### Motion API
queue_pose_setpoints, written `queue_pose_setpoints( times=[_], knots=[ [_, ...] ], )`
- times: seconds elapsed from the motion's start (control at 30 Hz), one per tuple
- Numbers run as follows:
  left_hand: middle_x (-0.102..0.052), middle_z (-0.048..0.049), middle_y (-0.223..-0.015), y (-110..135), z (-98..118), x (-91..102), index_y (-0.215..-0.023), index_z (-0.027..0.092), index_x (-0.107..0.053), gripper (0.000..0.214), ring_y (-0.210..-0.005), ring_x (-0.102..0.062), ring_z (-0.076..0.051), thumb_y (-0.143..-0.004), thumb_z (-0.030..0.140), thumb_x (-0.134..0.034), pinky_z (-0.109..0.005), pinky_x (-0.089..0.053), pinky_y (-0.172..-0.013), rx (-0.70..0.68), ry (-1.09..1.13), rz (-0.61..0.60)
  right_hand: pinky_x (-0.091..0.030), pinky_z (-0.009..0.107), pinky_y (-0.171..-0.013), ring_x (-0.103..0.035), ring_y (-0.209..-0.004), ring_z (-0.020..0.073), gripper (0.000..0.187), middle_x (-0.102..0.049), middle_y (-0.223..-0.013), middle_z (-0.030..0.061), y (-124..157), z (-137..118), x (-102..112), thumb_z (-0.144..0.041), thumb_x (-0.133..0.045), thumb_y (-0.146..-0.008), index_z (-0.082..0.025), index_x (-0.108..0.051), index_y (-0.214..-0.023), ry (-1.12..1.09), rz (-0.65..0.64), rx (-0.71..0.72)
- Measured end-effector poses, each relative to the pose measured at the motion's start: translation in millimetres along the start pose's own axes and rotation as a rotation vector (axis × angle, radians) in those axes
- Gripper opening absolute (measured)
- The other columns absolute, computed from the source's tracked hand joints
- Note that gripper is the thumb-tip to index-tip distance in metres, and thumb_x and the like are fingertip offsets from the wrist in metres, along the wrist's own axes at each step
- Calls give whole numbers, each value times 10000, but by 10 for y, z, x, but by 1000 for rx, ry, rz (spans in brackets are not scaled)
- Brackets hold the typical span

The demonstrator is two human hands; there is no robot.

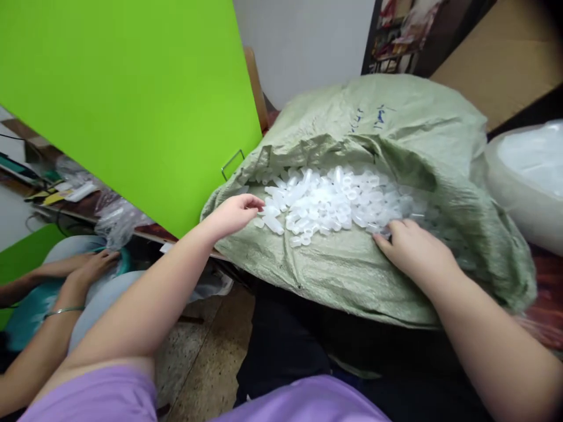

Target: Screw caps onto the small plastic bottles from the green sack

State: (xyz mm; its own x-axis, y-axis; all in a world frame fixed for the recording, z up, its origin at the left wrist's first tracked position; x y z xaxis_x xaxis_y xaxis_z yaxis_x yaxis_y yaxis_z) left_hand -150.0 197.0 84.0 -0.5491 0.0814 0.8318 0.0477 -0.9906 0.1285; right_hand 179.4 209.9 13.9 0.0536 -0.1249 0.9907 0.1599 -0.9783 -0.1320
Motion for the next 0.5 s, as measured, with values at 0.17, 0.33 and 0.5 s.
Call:
queue_pose_setpoints(
  times=[0.17, 0.33, 0.5],
  knots=[
    [-611, -72, -1192, -837, -217, 133, -1163, 171, -566, 429, -1036, -590, -209, -741, 237, -538, -232, -441, -859, 119, -281, 59, -503, 385, -623, -650, -760, 289, 345, -666, -865, 139, 255, 76, -12, -427, -405, -857, -155, -562, -999, -222, -9, -29],
    [-524, -159, -1288, -1439, -88, 64, -1271, 96, -460, 611, -1150, -519, -268, -738, 366, -589, -268, -400, -923, 118, -329, 136, -546, 370, -704, -635, -920, 262, 346, -654, -1040, 103, 591, 9, -98, -444, -414, -861, -204, -532, -1080, -521, 41, 48],
    [-569, -133, -1243, -1812, -16, 74, -1252, 143, -483, 608, -1132, -529, -290, -732, 437, -596, -289, -416, -901, 68, -373, 195, -575, 331, -665, -629, -954, 245, 325, -646, -1067, 86, 674, 50, -195, -466, -429, -859, -244, -533, -1072, -661, 80, 17]
  ],
)
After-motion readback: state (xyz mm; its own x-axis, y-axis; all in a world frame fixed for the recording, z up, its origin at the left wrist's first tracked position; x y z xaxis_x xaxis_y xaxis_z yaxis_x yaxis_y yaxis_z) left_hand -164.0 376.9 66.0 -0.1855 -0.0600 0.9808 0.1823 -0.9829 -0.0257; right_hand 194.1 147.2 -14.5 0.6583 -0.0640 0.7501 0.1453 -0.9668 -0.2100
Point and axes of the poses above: each hand's wrist, its own y-axis away from the middle knuckle, its own x-axis out of the back of the hand, z = x × y, the point moved 6 cm from there along -y, towards the middle knuckle
